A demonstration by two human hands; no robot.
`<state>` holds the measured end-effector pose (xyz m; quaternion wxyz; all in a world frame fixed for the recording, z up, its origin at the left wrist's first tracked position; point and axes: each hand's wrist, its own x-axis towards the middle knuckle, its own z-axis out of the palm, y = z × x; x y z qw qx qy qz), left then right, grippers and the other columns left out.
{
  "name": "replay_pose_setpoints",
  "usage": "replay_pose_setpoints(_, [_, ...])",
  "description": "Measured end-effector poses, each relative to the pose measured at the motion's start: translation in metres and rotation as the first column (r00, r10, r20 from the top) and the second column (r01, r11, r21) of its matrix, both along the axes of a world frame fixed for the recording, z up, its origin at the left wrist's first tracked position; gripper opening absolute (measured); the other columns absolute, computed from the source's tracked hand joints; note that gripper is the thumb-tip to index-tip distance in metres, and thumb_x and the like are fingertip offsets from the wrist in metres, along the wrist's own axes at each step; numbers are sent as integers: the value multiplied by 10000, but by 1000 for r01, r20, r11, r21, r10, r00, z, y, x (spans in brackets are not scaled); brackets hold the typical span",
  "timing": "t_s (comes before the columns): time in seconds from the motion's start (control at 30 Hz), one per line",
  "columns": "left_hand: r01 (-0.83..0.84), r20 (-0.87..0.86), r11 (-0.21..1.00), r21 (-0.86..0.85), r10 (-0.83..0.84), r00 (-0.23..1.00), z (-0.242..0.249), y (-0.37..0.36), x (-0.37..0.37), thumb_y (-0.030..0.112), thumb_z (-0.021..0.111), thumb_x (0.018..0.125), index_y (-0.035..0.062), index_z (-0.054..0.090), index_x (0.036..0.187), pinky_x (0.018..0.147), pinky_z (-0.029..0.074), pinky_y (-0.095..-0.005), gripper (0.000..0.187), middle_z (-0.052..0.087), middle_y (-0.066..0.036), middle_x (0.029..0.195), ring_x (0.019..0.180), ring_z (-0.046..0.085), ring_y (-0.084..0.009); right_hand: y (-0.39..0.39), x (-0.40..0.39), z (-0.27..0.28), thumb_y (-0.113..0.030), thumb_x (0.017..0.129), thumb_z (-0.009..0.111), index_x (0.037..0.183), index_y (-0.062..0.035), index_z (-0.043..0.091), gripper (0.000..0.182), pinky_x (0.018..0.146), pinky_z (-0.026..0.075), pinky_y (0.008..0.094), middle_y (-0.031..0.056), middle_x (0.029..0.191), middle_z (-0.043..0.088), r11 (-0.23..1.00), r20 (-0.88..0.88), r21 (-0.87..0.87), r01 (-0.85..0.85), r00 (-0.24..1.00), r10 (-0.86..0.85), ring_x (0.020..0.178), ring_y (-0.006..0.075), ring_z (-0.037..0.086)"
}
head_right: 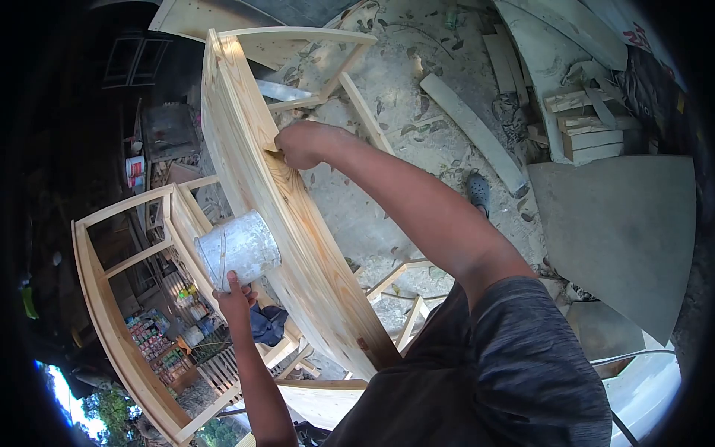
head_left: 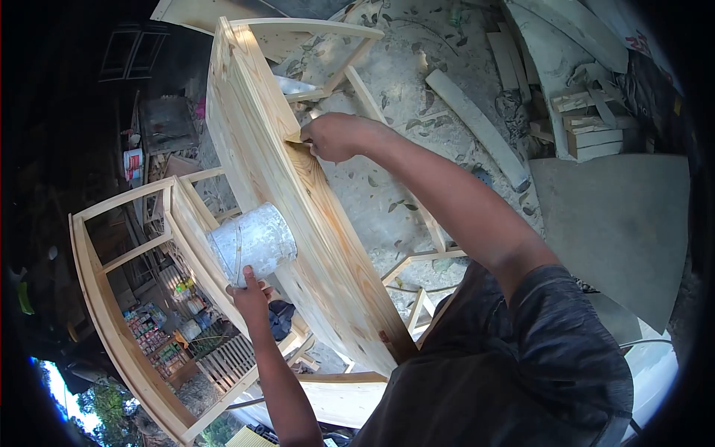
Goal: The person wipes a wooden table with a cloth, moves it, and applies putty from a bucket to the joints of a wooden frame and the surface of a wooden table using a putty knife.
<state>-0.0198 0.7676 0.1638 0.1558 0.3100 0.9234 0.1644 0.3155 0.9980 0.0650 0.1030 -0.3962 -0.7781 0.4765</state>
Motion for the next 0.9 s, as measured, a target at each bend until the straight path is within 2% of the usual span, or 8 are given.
replay_pose_setpoints(0.2, [-2, -25, 1000, 24, 2, 1000, 0, 0, 5, 562, 676, 1007, -95, 332, 1312, 474, 569, -310, 802, 685, -155, 821, 591, 716, -223, 9, 3, -5, -97, 836, 636, 1127, 4, 751, 328, 818, 576, 468, 219, 1078, 757, 960, 41, 3, -279, 959, 279, 992, 371, 742])
replay_pose_setpoints(0.33, [16, 9, 999, 34, -16, 1000, -3, 1, -2, 569, 689, 997, -123, 316, 1349, 478, 566, -310, 862, 697, -171, 837, 595, 719, -223, 15, -2, -26, -153, 858, 670, 1201, 6, 712, 380, 798, 583, 468, 219, 1078, 761, 991, -186, 135, 7, 982, 19, 929, 390, 744])
replay_pose_setpoints(0.37, [25, 0, 999, 45, -25, 1000, -4, 2, -2, 570, 693, 994, -125, 318, 1351, 481, 565, -309, 866, 700, -174, 841, 596, 719, -224, 7, -7, -30, -174, 873, 682, 1268, -19, 698, 424, 775, 581, 426, 203, 1042, 760, 991, -133, 117, -59, 988, 75, 866, 336, 749])
replay_pose_setpoints(0.43, [38, -8, 997, 60, -38, 999, -1, -4, 0, 567, 699, 991, -123, 331, 1336, 489, 564, -309, 855, 707, -181, 844, 599, 722, -223, -15, 17, 21, -203, 899, 694, 1330, -42, 686, 459, 783, 565, 378, 173, 1012, 745, 914, 71, -273, -301, 941, 331, 861, 252, 736])
replay_pose_setpoints(0.47, [48, -1, 996, 75, -48, 999, 3, -3, 5, 564, 702, 991, -119, 342, 1319, 495, 565, -309, 840, 710, -184, 843, 600, 724, -222, -33, 28, 32, -229, 926, 716, 1374, -58, 667, 482, 801, 551, 380, 151, 1040, 747, 848, 22, -368, -381, 909, 417, 832, 233, 703])
replay_pose_setpoints(0.57, [22, 121, 990, 140, -39, 992, 4, -7, 8, 492, 689, 1025, -87, 397, 1282, 516, 557, -301, 697, 722, -176, 848, 628, 737, -221, -95, 52, 68, -235, 955, 724, 1416, -75, 653, 493, 806, 536, 392, 150, 1041, 746, 799, -18, -440, -409, 894, 448, 826, 250, 698])
replay_pose_setpoints(0.7, [-74, 199, 965, 251, 23, 980, 6, -52, 10, 394, 683, 1051, -65, 450, 1218, 547, 556, -301, 541, 748, -182, 868, 682, 761, -230, -142, 43, 106, -151, 924, 688, 1334, -69, 697, 419, 837, 562, 414, 141, 1040, 720, 857, 135, 25, -515, 851, 507, 892, 323, 729])
replay_pose_setpoints(0.9, [-312, 314, 901, 302, 215, 925, 39, -173, 38, 312, 721, 1037, -54, 509, 1164, 604, 570, -317, 441, 757, -203, 891, 728, 766, -232, -168, -51, 167, -108, 858, 685, 971, -51, 780, 158, 795, 625, 425, 146, 1073, 701, 573, 612, 349, -742, 643, 460, 944, 338, 751])
